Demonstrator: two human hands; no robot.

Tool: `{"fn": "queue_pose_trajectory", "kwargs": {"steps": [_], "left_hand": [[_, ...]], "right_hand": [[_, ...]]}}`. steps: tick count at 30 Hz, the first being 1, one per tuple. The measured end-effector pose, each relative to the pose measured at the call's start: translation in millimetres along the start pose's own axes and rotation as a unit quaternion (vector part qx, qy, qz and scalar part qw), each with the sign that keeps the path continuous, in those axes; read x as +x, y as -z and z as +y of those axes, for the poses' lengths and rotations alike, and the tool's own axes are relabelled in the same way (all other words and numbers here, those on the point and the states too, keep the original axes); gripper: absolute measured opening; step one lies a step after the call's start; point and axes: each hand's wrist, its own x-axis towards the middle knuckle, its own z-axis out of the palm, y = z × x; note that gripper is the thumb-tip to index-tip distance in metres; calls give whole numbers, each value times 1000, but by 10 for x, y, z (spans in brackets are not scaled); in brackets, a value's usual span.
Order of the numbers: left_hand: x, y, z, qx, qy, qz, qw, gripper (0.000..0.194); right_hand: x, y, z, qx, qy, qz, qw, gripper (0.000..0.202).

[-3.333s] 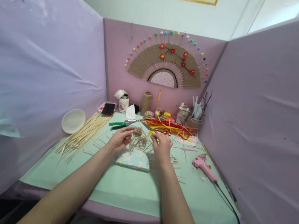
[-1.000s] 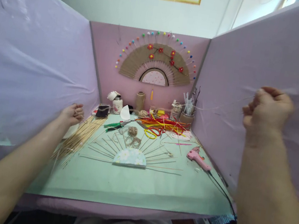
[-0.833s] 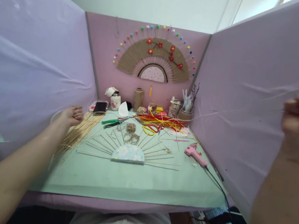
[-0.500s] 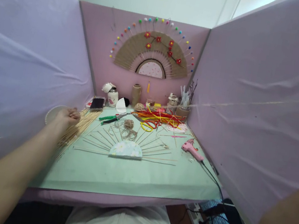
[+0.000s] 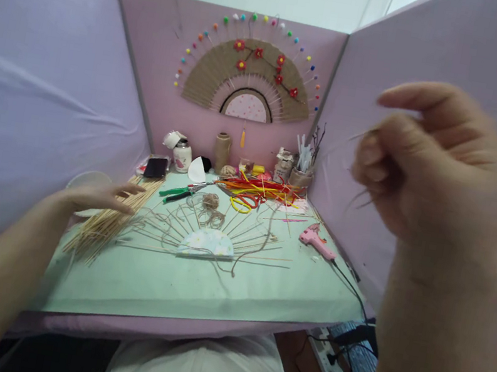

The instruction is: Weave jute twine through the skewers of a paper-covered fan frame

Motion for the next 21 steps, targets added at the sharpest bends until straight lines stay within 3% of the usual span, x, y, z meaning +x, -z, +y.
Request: {"fn": "queue_pose_trajectory", "kwargs": {"steps": [2,4,7,9,11,12,15,17,21], "left_hand": [[-162,-65,261,133,-32,-25,990,71],[-328,-278,583,131,-117,-32,984,74],[-549,-836,1066,-55,-243,-102,963,68],[-644,-1228,1311,-211,-284,-180,918,65],[-679,-1500,1452,-334,-246,-262,871,67],[-676,-1569,1480,-363,-212,-279,863,61],[-600,-1530,1439,-412,-178,-205,870,33],[-526,-1382,1364,-414,-179,-149,880,27],[-413,-1072,1233,-414,-173,-92,889,23]], "right_hand": [[48,-294,69,8,-3,-32,999,29],[111,-606,114,20,-4,-70,997,24],[203,-976,199,44,-8,-128,991,18],[261,-1117,288,47,-16,-153,987,19],[322,-1164,397,39,-23,-159,986,21],[354,-1154,454,33,-27,-160,986,23],[432,-1040,612,-6,-66,-178,982,27],[453,-950,697,-55,-114,-216,968,30],[425,-858,832,-156,-175,-286,929,36]]}}
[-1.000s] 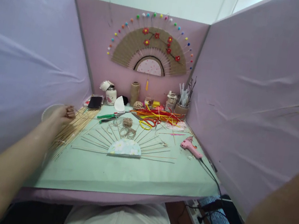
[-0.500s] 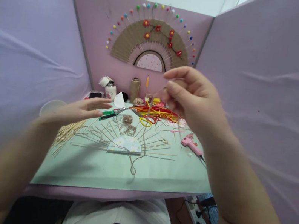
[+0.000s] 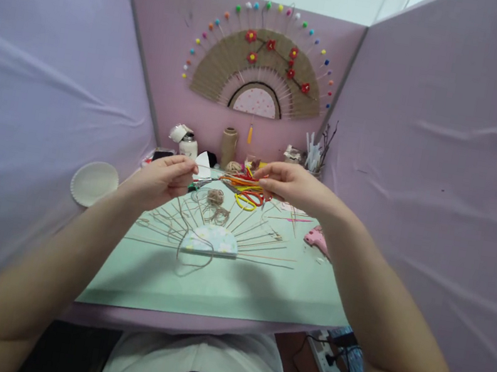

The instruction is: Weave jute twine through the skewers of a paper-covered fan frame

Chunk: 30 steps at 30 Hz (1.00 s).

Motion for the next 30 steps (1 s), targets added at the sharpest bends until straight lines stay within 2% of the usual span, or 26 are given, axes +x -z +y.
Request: {"fn": "queue_pose_trajectory", "kwargs": {"steps": [5,11,14,17,19,22,24,26,30], "left_hand": [[-2,274,96,-16,-27,56,998,18],[-10,508,130,-21,-37,83,996,18],[-35,570,215,-30,-58,95,993,19],[-97,572,365,-48,-96,115,988,21],[-152,543,465,-54,-117,127,984,23],[-221,484,542,-48,-125,138,981,24],[-238,453,522,-39,-118,141,982,25],[-225,432,452,-28,-109,134,985,24],[-122,407,213,-11,-102,104,989,18]], "right_hand": [[25,-35,157,-87,-3,-57,995,43],[31,-29,259,-130,-29,-76,988,50],[53,14,307,-147,-18,-78,986,47],[154,60,443,-224,-14,-42,973,37],[261,59,601,-303,-50,-17,952,31],[414,-15,888,-391,-136,-49,909,27],[474,-102,1065,-412,-181,-91,888,24],[494,-197,1205,-413,-204,-110,881,20],[468,-339,1364,-409,-218,-98,881,14]]}}
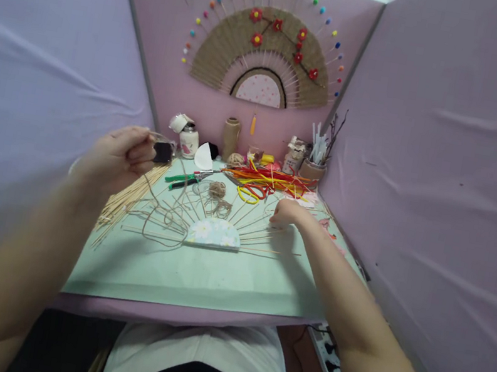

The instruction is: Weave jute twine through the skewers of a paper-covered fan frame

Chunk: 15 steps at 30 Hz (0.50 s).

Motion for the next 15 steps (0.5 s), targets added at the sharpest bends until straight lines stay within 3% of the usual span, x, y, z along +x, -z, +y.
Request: {"fn": "queue_pose_trajectory", "kwargs": {"steps": [3,5,6,9,10,11,12,15], "left_hand": [[45,-11,-238,50,1,5,999,17],[62,-9,-394,172,16,-11,985,20],[64,-13,-466,268,21,-28,963,21],[53,-120,-657,544,-13,-79,835,43],[47,-204,-712,590,-45,-83,802,52],[41,-313,-762,602,-78,-97,789,55],[35,-444,-807,586,-107,-124,794,57],[-1,-866,-891,440,-159,-214,857,57]], "right_hand": [[-20,-25,4,11,-9,25,1000,16],[-70,33,6,23,-6,58,998,20],[-110,79,1,28,-1,77,997,22],[-288,242,-67,91,35,121,988,20],[-364,292,-109,129,57,127,982,18],[-446,338,-160,171,85,127,973,17],[-534,378,-215,211,118,122,963,17],[-826,469,-366,291,220,107,925,23]]}}
